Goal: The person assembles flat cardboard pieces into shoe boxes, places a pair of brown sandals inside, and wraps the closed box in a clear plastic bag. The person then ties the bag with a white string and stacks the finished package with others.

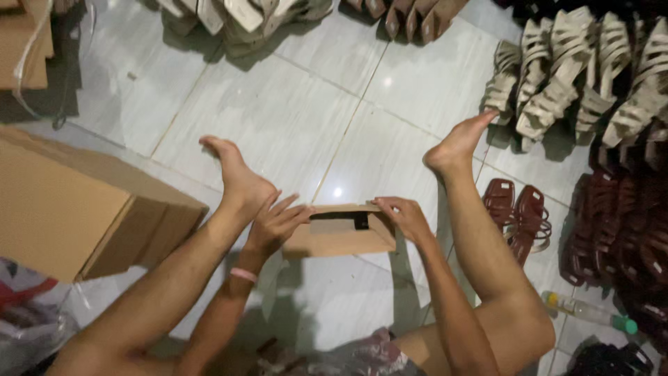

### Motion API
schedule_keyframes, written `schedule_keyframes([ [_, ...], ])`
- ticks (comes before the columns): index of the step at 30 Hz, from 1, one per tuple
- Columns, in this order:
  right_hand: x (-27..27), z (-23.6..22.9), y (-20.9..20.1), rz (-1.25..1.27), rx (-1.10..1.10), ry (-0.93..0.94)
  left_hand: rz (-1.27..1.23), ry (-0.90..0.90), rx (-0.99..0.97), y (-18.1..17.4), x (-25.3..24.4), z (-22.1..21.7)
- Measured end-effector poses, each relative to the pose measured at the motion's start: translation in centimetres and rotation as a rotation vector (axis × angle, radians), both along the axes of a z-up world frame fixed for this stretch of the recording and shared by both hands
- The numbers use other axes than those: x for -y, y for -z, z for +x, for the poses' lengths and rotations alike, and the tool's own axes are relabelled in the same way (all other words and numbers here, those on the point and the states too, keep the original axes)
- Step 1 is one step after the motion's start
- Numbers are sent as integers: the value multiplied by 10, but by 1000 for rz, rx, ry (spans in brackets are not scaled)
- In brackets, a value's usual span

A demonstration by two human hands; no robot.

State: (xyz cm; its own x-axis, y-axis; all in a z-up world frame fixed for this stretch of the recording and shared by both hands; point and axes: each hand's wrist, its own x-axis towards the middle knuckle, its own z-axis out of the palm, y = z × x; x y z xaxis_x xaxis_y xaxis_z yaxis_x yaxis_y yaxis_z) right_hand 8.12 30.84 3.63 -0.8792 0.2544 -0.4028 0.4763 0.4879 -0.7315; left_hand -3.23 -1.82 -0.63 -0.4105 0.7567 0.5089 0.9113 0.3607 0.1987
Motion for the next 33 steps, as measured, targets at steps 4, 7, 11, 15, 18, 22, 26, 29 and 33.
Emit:
schedule_keyframes([
  [4,-4,4,-18,150,104,-231,-78,283,168,-22,-5,5],
  [7,-4,7,-22,109,99,-280,-9,123,276,-26,-9,16],
  [11,7,9,-19,108,24,-276,74,20,509,-19,-17,28],
  [15,17,16,-19,161,107,-200,-49,-75,620,-19,-26,35],
  [18,15,16,-14,191,-12,-243,-118,-141,655,-18,-25,36],
  [22,5,28,12,53,42,-203,180,-35,654,8,-17,46],
  [26,5,39,45,-20,-79,-86,806,-470,1138,55,-9,58],
  [29,2,48,44,-63,-352,60,1610,-590,1679,78,-11,39],
  [33,-8,58,7,-220,-537,152,1001,-427,1694,69,-22,11],
])
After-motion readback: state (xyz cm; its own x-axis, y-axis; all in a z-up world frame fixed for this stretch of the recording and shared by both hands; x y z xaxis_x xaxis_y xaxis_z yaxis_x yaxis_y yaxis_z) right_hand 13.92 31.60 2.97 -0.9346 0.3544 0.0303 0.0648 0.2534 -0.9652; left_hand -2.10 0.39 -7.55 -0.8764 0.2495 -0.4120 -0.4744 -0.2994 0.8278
